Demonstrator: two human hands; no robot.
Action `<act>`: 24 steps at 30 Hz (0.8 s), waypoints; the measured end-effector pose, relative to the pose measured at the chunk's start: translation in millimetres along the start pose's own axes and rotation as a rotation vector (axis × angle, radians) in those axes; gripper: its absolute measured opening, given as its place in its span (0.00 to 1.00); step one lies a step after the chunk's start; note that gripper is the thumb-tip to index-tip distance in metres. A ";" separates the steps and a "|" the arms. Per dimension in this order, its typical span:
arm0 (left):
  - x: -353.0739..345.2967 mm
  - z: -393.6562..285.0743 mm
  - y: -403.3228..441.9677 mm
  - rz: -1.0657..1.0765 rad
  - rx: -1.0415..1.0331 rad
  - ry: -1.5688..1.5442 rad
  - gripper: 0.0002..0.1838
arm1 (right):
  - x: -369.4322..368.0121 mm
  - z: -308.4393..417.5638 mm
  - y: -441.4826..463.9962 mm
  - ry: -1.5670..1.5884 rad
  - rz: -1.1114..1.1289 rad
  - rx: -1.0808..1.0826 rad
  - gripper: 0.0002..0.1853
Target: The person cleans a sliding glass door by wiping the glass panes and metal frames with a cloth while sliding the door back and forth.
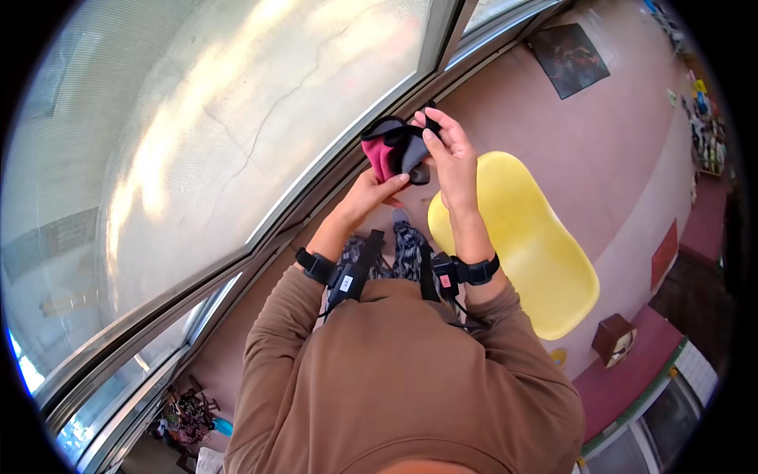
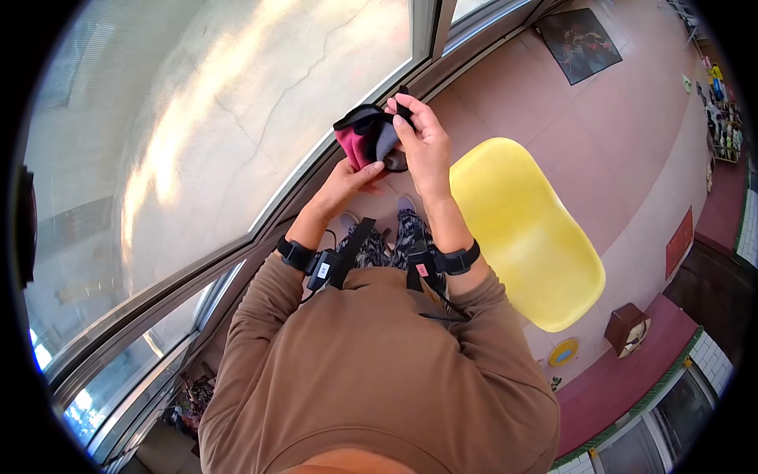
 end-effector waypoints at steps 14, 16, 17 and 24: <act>32.8 1.5 -21.6 -0.547 0.180 1.263 0.24 | 59.6 -94.9 -26.6 -0.034 0.025 -0.301 0.18; 37.5 3.8 -18.8 -0.572 0.162 1.297 0.23 | 36.1 -109.5 -28.9 0.060 0.078 -0.341 0.18; 37.3 10.9 -19.6 -0.600 0.145 1.319 0.22 | 20.0 -117.2 -33.0 0.163 0.079 -0.373 0.19; 22.2 23.0 -2.6 -0.415 0.163 1.327 0.20 | -27.5 -206.9 1.1 0.932 0.133 -0.302 0.17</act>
Point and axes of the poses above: each hand's wrist, its own y-axis towards the middle knuckle, its own x-axis out of the back of the hand, z = x × y, the point moved 6 cm from there along y, towards the middle knuckle, and after that the axes turned 15 degrees about z, right-handed, at the moved point
